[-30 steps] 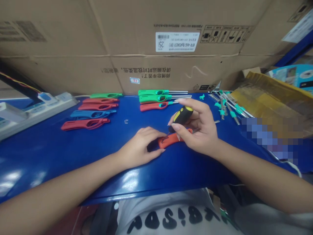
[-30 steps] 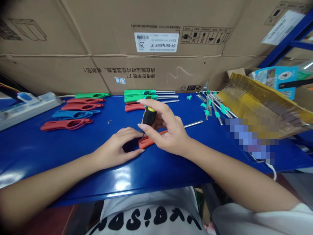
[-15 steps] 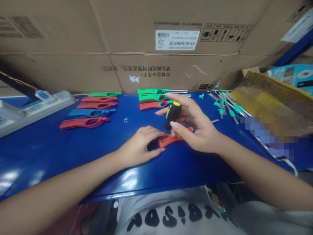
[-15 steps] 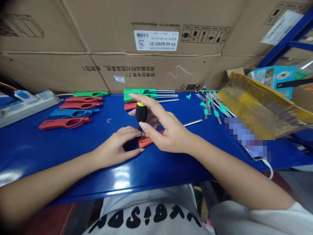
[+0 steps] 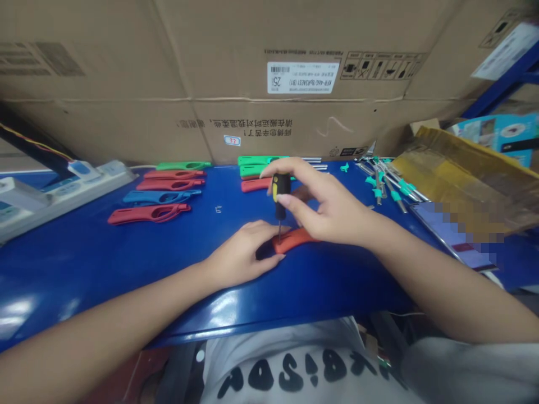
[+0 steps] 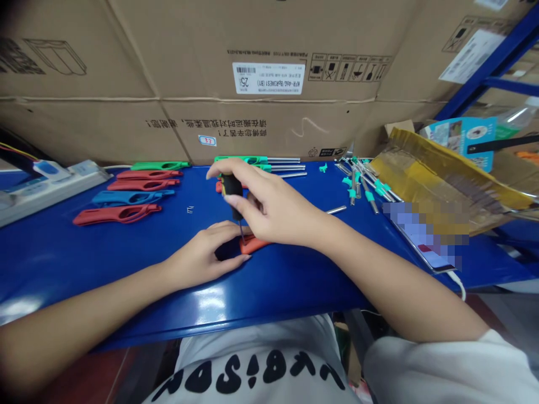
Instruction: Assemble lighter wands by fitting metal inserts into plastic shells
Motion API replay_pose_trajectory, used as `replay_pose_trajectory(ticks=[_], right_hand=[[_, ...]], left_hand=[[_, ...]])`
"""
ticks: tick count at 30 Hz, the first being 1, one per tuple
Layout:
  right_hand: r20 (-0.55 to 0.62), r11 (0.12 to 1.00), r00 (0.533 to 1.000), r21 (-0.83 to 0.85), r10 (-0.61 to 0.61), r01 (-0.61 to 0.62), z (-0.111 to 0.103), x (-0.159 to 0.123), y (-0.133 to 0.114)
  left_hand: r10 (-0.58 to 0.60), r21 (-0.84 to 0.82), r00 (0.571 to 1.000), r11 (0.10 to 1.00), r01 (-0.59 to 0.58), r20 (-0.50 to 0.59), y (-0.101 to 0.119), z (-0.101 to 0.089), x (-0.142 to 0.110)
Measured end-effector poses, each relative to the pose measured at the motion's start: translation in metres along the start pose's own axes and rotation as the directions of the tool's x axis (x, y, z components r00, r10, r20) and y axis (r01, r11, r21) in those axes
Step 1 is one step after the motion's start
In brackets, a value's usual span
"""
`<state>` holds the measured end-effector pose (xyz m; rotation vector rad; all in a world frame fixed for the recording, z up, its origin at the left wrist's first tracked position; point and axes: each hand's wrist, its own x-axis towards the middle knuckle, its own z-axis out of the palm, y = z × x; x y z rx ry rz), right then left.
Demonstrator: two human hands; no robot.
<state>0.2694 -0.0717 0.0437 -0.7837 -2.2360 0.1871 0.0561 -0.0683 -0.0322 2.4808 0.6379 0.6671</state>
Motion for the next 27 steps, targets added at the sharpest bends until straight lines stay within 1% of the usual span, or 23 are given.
replay_pose_trajectory(ticks=[2,4,5,6,9,10,11,14,15,16,17,19,20,21,22,25,26,27], right_hand=[[-0.071,0.996,0.996,-0.075,-0.055,0.05,-0.001,-0.003,0.002],[-0.142,0.982,0.982,-0.159,-0.128,0.105,-0.001,-0.006,0.002],[-0.16,0.981,0.977,-0.157,-0.138,0.113,-0.001,-0.008,0.002],[-0.161,0.988,0.979,-0.119,-0.121,0.103,-0.001,-0.009,0.001],[-0.087,0.997,0.996,0.072,-0.001,0.007,-0.003,-0.01,0.0],[-0.074,0.996,0.997,0.089,0.014,-0.007,-0.004,-0.011,0.0],[-0.085,0.998,0.996,0.065,0.006,0.0,-0.004,-0.011,0.001],[-0.166,0.99,0.981,-0.112,-0.099,0.081,-0.007,-0.012,0.002],[-0.17,0.986,0.978,-0.135,-0.119,0.097,-0.008,-0.012,0.002],[-0.153,0.988,0.982,-0.116,-0.115,0.098,-0.009,-0.011,0.001],[-0.118,0.994,0.989,-0.063,-0.093,0.086,-0.01,-0.011,-0.001],[-0.016,0.997,0.999,0.069,-0.033,0.034,-0.011,-0.01,-0.006],[0.024,0.994,1.0,0.107,-0.016,0.014,-0.011,-0.01,-0.007],[0.038,0.994,0.999,0.106,-0.011,0.007,-0.011,-0.009,-0.009],[0.02,0.997,1.0,0.069,-0.018,0.017,-0.01,-0.009,-0.009],[-0.108,0.99,0.992,-0.128,-0.072,0.058,-0.007,-0.01,-0.01],[-0.127,0.987,0.989,-0.154,-0.076,0.056,-0.007,-0.01,-0.01],[-0.124,0.989,0.99,-0.142,-0.066,0.049,-0.006,-0.01,-0.01]], left_hand=[[0.018,-0.008,1.0,1.0,-0.018,0.003,0.0,0.0,0.0],[0.028,-0.004,1.0,1.0,-0.028,-0.004,-0.001,0.001,0.001],[0.024,0.0,1.0,1.0,-0.024,-0.005,-0.001,0.001,0.001],[0.02,0.002,1.0,1.0,-0.02,-0.007,-0.002,0.001,0.001],[0.017,-0.001,1.0,1.0,-0.017,-0.002,-0.003,0.001,0.0],[0.022,0.001,1.0,1.0,-0.022,-0.004,-0.003,0.002,0.0],[0.027,0.004,1.0,1.0,-0.027,-0.01,-0.003,0.002,0.0],[0.04,0.011,0.999,0.999,-0.04,-0.016,-0.003,0.002,0.0],[0.041,0.012,0.999,0.999,-0.04,-0.014,-0.003,0.002,0.0],[0.038,0.013,0.999,0.999,-0.038,-0.012,-0.003,0.002,0.0],[0.035,0.014,0.999,0.999,-0.035,-0.01,-0.003,0.002,0.0],[0.028,0.02,1.0,0.999,-0.027,-0.011,-0.003,0.002,0.0],[0.027,0.023,1.0,0.999,-0.027,-0.009,-0.003,0.002,0.0],[0.03,0.025,1.0,0.999,-0.03,-0.007,-0.003,0.002,0.0],[0.035,0.025,0.999,0.999,-0.035,-0.006,-0.003,0.002,0.0],[0.043,0.021,0.999,0.999,-0.043,-0.002,-0.003,0.002,0.0],[0.039,0.021,0.999,0.999,-0.039,-0.002,-0.003,0.002,0.0],[0.032,0.022,0.999,0.999,-0.032,-0.001,-0.003,0.002,0.0]])
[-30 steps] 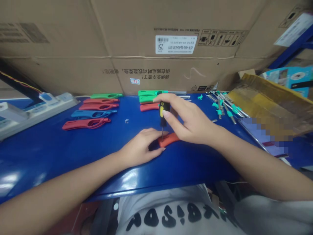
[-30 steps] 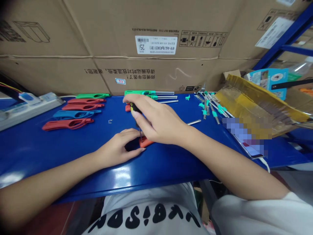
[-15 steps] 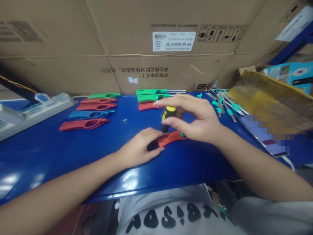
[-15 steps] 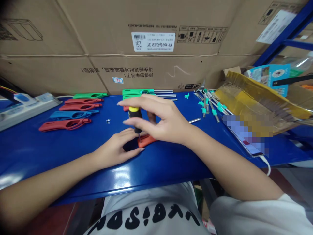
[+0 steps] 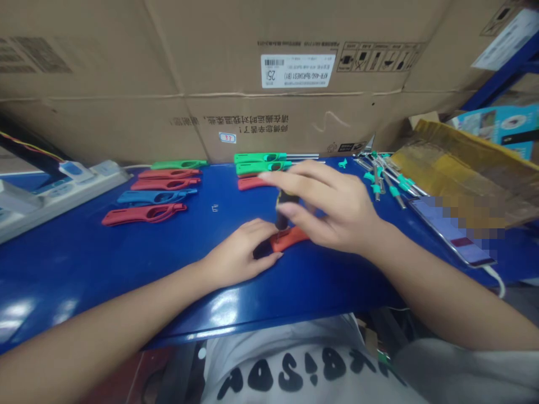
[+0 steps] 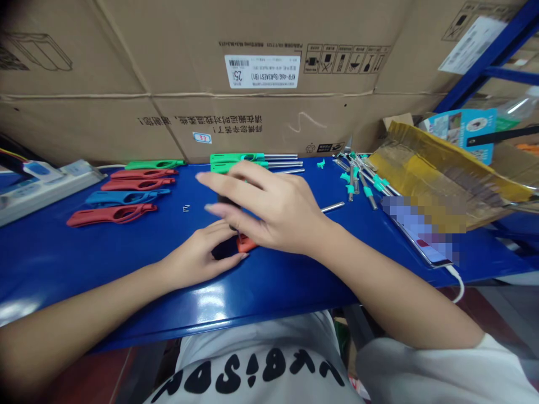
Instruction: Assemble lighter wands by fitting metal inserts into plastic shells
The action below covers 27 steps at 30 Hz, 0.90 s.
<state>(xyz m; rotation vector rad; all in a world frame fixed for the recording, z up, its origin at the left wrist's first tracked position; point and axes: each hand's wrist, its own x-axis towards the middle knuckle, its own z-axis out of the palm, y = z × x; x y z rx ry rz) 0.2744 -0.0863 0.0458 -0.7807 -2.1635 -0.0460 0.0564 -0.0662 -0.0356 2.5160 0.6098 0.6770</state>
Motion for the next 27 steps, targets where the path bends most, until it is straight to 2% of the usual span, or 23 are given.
replay_pose_trajectory(ticks=[3,5,8,10,14,16,18,20,25,27], right_hand=[[0.117,0.987,0.992,0.147,0.047,-0.064,-0.0014,0.0004,-0.0024],[0.15,0.982,0.987,0.171,0.053,-0.078,-0.0016,0.0004,-0.0042],[0.031,0.999,0.999,0.037,0.038,-0.039,0.0006,-0.0006,-0.0066],[-0.021,1.0,0.999,0.012,0.026,-0.026,0.002,-0.0009,-0.0083],[0.091,0.978,0.996,0.207,0.006,-0.024,0.003,-0.001,-0.0091],[0.056,0.983,0.998,0.182,-0.031,0.02,0.0041,-0.0024,-0.0069],[-0.033,0.995,0.996,0.06,-0.082,0.084,0.0056,-0.0043,-0.0044],[-0.073,0.996,0.993,-0.006,-0.092,0.092,0.0065,-0.0051,-0.0032],[0.066,0.98,0.998,0.198,-0.008,-0.005,0.0066,-0.0024,-0.0036],[0.018,0.986,0.999,0.159,-0.046,0.043,0.0075,-0.0028,-0.0015]], left_hand=[[-0.008,0.005,1.0,1.0,0.008,0.001,0.0,0.0001,0.0002],[0.003,0.004,1.0,1.0,-0.003,0.004,0.0003,0.0001,0.0003],[0.021,-0.004,1.0,1.0,-0.021,0.001,0.0009,-0.0001,0.0007],[0.008,0.001,1.0,1.0,-0.008,0.007,0.0015,-0.0005,0.0011],[-0.004,0.001,1.0,1.0,0.004,0.017,0.0013,-0.0008,0.0011],[0.012,-0.004,1.0,1.0,-0.012,0.007,0.0004,-0.0002,0.0005],[0.015,-0.003,1.0,1.0,-0.015,0.002,-0.0003,0.0004,0.0001],[0.007,-0.003,1.0,1.0,-0.007,0.005,-0.0003,0.0006,0.0003],[0.016,-0.009,1.0,1.0,-0.016,0.009,0.0007,-0.0003,0.0014],[0.019,0.003,1.0,1.0,-0.019,0.009,0.0002,-0.0002,0.001]])
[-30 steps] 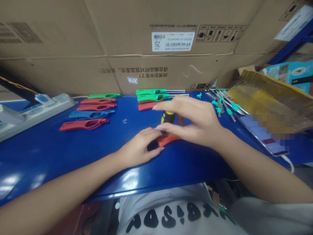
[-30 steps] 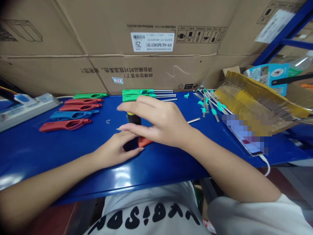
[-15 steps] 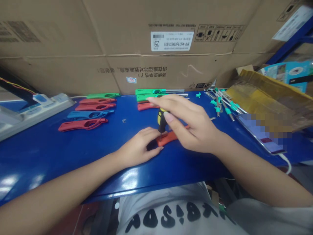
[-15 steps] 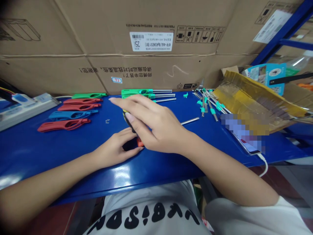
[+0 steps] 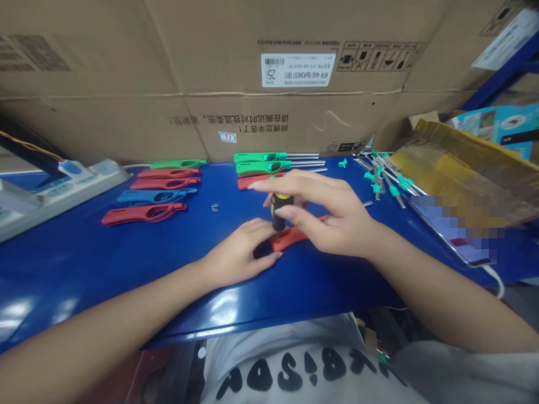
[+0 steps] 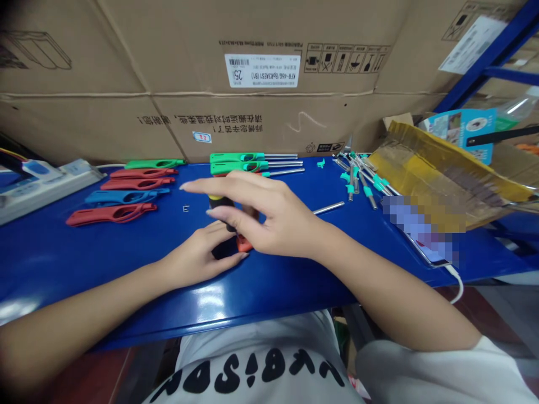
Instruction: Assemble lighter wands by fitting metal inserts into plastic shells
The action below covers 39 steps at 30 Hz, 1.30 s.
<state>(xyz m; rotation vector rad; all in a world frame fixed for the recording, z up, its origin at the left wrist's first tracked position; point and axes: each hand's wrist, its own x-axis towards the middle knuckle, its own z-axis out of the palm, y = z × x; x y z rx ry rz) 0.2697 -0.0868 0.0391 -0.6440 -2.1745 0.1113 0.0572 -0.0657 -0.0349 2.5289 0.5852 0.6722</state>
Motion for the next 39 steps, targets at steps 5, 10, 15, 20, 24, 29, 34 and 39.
replay_pose_trajectory(ticks=[5,10,15,20,24,29,34,39], right_hand=[[-0.075,0.992,0.997,-0.124,-0.027,0.018,-0.001,-0.001,0.004],[0.045,0.992,0.998,0.11,0.05,-0.054,-0.005,0.003,0.006],[-0.116,0.999,0.992,-0.033,-0.042,0.038,-0.006,0.002,0.011],[-0.043,0.994,0.997,0.096,0.057,-0.053,-0.003,0.001,0.009],[-0.148,0.994,0.986,-0.09,-0.072,0.059,0.0,-0.001,0.009],[-0.028,0.994,0.997,0.088,0.065,-0.062,0.002,-0.001,0.008],[-0.164,0.985,0.981,-0.155,-0.101,0.076,0.002,-0.003,0.01],[-0.006,0.995,0.998,0.08,0.057,-0.056,-0.001,0.0,0.004]], left_hand=[[-0.002,0.006,1.0,1.0,0.002,0.002,-0.001,0.0,-0.001],[0.012,-0.01,1.0,1.0,-0.012,-0.004,0.0,0.0,0.0],[0.016,-0.021,1.0,1.0,-0.016,0.0,0.001,-0.001,0.001],[0.008,-0.013,1.0,1.0,-0.008,-0.002,0.001,-0.002,0.0],[0.027,-0.015,1.0,1.0,-0.027,-0.008,0.001,-0.001,0.0],[0.024,-0.01,1.0,1.0,-0.024,-0.012,0.0,-0.001,0.0],[0.025,-0.017,1.0,1.0,-0.025,-0.003,-0.001,-0.001,0.0],[0.01,-0.019,1.0,1.0,-0.01,-0.013,0.0,-0.001,0.001]])
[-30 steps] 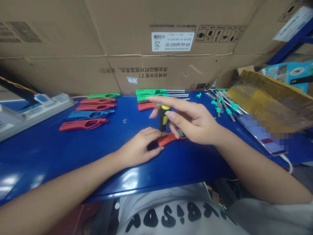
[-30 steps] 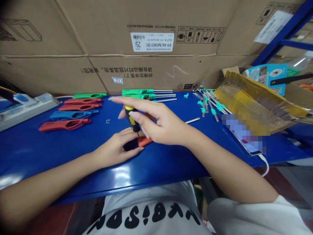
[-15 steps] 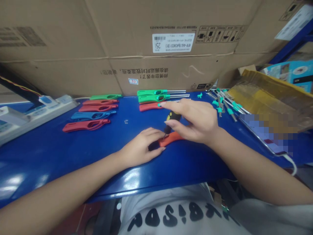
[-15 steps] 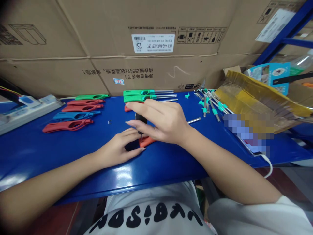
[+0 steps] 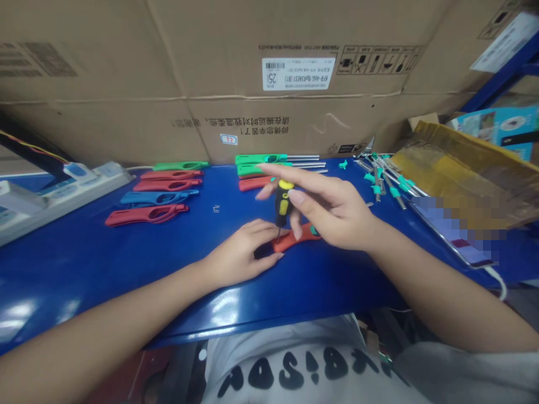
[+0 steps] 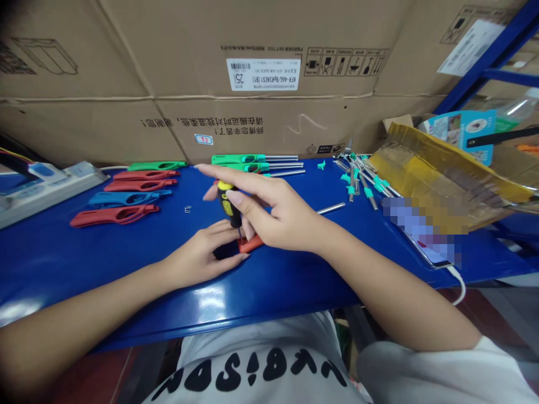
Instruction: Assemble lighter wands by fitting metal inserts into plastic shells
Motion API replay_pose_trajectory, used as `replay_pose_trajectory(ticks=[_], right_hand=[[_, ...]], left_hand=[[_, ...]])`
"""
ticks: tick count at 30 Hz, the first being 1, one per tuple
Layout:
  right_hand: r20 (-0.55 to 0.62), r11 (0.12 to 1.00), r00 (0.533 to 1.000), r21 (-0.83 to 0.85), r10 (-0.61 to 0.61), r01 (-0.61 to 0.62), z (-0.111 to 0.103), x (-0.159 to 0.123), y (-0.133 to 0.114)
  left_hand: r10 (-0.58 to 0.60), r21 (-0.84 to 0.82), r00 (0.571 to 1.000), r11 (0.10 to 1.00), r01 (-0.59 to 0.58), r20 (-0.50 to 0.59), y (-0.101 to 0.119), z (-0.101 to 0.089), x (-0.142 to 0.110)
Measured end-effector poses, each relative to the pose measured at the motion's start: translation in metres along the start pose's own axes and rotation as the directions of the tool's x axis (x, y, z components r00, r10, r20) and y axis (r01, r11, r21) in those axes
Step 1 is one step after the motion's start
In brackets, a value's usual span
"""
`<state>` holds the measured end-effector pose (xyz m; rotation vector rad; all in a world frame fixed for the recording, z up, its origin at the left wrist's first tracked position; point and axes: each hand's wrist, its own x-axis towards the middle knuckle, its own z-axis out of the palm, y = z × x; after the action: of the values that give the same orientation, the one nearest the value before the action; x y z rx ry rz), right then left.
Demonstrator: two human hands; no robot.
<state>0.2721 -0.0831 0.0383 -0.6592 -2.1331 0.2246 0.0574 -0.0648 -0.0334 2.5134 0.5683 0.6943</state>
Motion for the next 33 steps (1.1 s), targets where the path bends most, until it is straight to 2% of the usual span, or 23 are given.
replay_pose_trajectory(ticks=[2,6,7,9,11,12,14,16,18,21,23,26,28,33], right_hand=[[-0.019,1.0,1.0,0.002,0.003,-0.003,-0.0009,0.0006,0.0003],[-0.145,0.984,0.985,-0.168,-0.09,0.065,-0.0021,-0.001,0.005],[-0.133,0.989,0.989,-0.141,-0.071,0.052,-0.0023,-0.0014,0.0056],[-0.054,1.0,0.998,0.018,0.017,-0.016,-0.0027,-0.0018,0.0056],[0.034,0.981,0.996,0.171,0.082,-0.087,-0.003,-0.0018,0.0054],[0.045,0.976,0.995,0.194,0.092,-0.099,-0.0031,-0.0017,0.0057],[-0.02,0.992,0.999,0.122,0.048,-0.046,-0.0034,-0.0016,0.0071],[-0.096,0.999,0.995,-0.021,-0.036,0.034,-0.0034,-0.0013,0.0082],[-0.102,0.995,0.992,-0.079,-0.068,0.06,-0.0032,-0.0007,0.0076],[-0.012,0.999,1.0,0.048,0.01,-0.009,-0.0021,0.0005,0.0052],[0.009,0.995,1.0,0.095,0.029,-0.03,-0.0014,0.0006,0.0054],[-0.102,0.999,0.994,-0.031,-0.048,0.045,-0.0013,0.0001,0.008],[-0.129,0.995,0.989,-0.078,-0.066,0.057,-0.0017,-0.0001,0.0086],[0.005,0.987,0.997,0.142,0.078,-0.078,-0.002,0.001,0.0075]], left_hand=[[0.001,-0.001,1.0,1.0,-0.001,0.009,0.0004,-0.0005,0.0003],[0.005,-0.012,1.0,1.0,-0.005,0.014,0.0004,-0.0007,0.0],[0.002,-0.013,1.0,1.0,-0.001,0.012,0.0002,-0.0006,-0.0001],[-0.002,-0.009,1.0,1.0,0.002,0.004,-0.0001,-0.0004,-0.0005],[0.002,-0.002,1.0,1.0,-0.002,-0.004,-0.0003,-0.0003,-0.0007],[0.004,0.001,1.0,1.0,-0.004,-0.006,-0.0002,-0.0003,-0.0008],[0.008,-0.001,1.0,1.0,-0.008,0.002,0.0,-0.0005,-0.0009],[0.005,-0.004,1.0,1.0,-0.005,0.018,0.0004,-0.0006,-0.0009],[-0.003,-0.004,1.0,1.0,0.003,0.02,0.0005,-0.0005,-0.0009],[-0.009,-0.002,1.0,1.0,0.009,0.003,0.0001,0.0,-0.0009],[0.003,-0.004,1.0,1.0,-0.003,0.0,-0.0003,0.0,-0.0009],[0.017,-0.016,1.0,1.0,-0.017,0.014,-0.0004,-0.0004,-0.0007],[0.009,-0.022,1.0,1.0,-0.009,0.013,0.0,-0.0006,-0.0006],[-0.02,-0.006,1.0,1.0,0.02,0.001,0.0019,-0.001,-0.0005]])
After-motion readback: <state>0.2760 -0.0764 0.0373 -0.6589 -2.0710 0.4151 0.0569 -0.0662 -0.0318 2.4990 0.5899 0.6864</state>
